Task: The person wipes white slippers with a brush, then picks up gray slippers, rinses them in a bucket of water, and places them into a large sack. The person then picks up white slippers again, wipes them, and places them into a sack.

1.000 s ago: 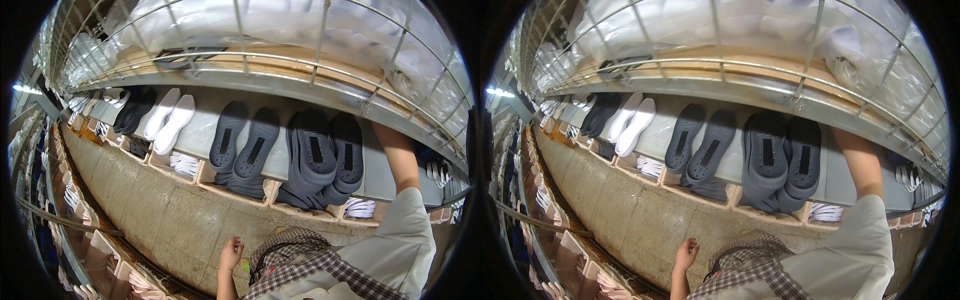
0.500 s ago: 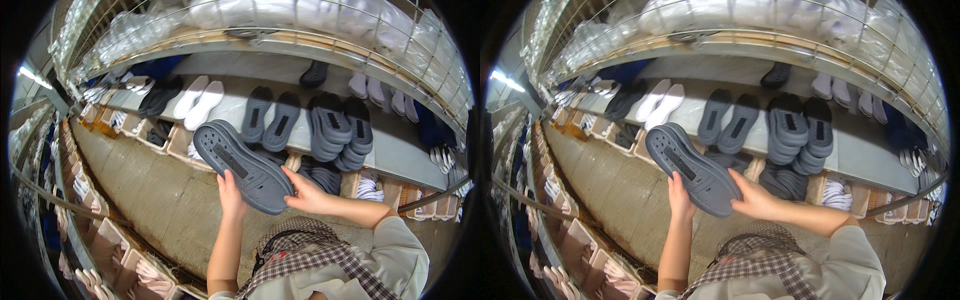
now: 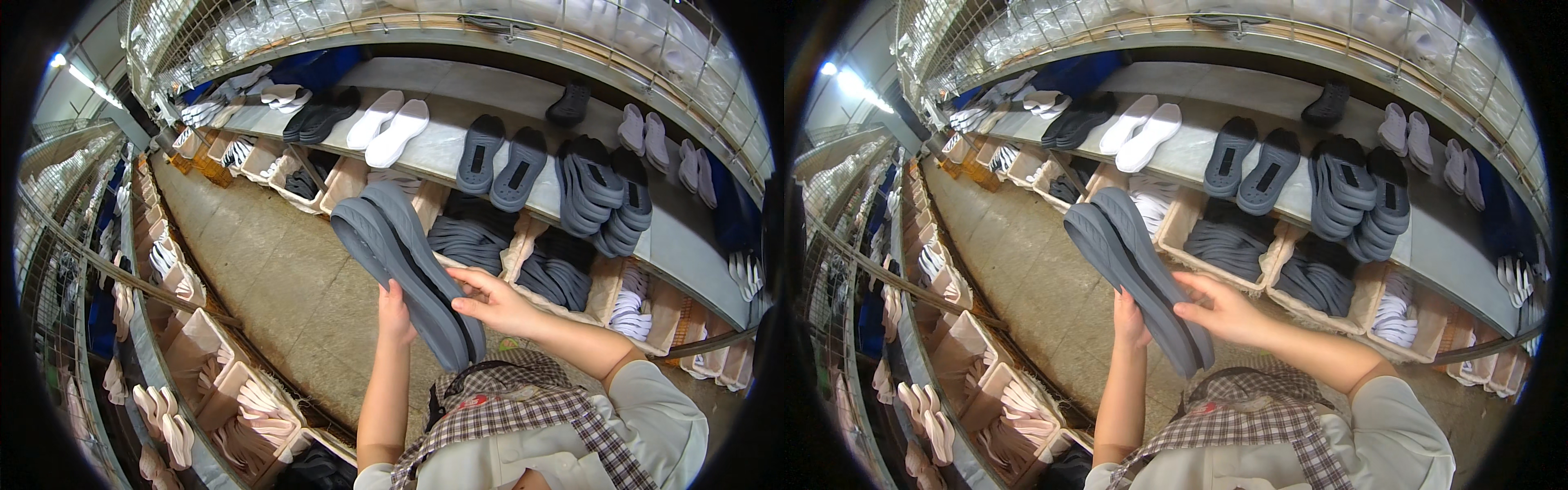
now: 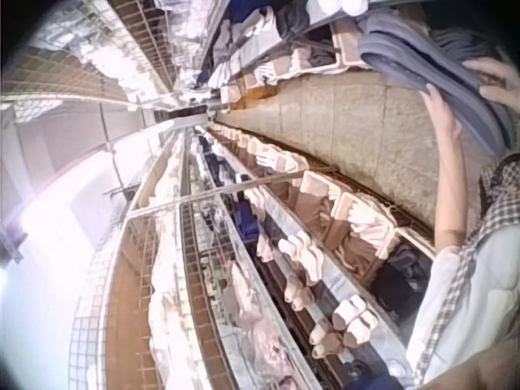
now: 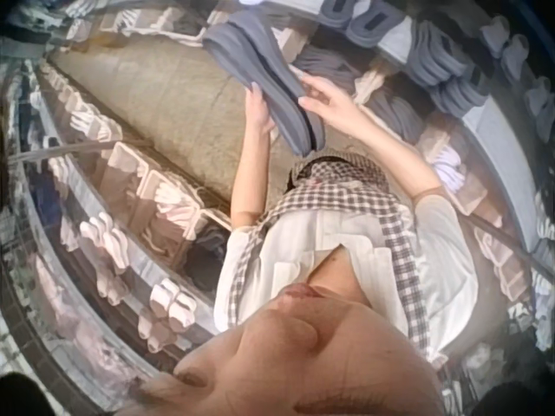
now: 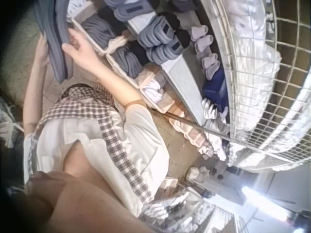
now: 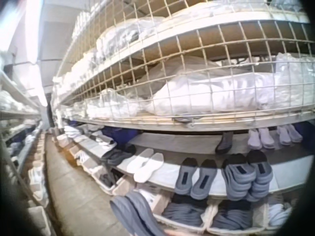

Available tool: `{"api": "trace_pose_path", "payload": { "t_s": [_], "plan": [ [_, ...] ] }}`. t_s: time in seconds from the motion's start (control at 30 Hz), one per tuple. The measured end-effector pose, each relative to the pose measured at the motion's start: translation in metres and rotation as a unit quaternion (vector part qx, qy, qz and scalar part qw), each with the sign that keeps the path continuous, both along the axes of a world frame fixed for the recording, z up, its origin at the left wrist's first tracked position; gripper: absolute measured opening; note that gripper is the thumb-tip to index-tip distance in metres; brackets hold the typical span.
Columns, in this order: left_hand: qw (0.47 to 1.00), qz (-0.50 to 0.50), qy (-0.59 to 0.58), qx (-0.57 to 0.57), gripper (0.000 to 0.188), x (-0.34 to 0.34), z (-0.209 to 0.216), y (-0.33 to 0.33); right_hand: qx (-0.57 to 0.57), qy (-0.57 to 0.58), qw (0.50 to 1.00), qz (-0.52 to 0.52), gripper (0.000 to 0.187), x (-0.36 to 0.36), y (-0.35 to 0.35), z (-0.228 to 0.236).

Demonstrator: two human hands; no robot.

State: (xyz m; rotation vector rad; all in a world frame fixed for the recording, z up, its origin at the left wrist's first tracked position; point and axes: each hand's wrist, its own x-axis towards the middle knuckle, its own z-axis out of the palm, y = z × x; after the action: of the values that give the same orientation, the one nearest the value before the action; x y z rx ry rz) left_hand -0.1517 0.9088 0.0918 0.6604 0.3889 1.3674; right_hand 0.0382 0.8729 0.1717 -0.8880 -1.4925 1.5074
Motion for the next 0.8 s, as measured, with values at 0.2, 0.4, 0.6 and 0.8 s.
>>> {"api": "trace_pose_path", "payload": {
  "t_s": [0.2, 0.4, 0.6, 0.8],
  "plan": [
    [1.0, -0.004, 0.021, 0.012, 0.057, -0.01, 0.004, -0.007, 0.039, -0.019, 0.999, 0.011, 0.054, -0.011, -0.005, 0.001],
    [0.998, 0.045, 0.04, 0.014, 0.051, -0.008, 0.002, -0.009, -0.004, -0.008, 1.0, 0.03, 0.056, -0.008, -0.005, -0.002],
    [0.995, 0.014, 0.084, -0.046, 0.035, -0.01, 0.017, -0.003, 0.294, -0.175, 0.94, 0.009, 0.044, 0.002, 0.03, -0.002],
    [0.996, 0.006, 0.021, -0.089, 0.037, 0.004, 0.034, -0.021, -0.066, 0.052, 0.992, 0.092, 0.025, -0.003, 0.035, -0.014]
  ]
}}
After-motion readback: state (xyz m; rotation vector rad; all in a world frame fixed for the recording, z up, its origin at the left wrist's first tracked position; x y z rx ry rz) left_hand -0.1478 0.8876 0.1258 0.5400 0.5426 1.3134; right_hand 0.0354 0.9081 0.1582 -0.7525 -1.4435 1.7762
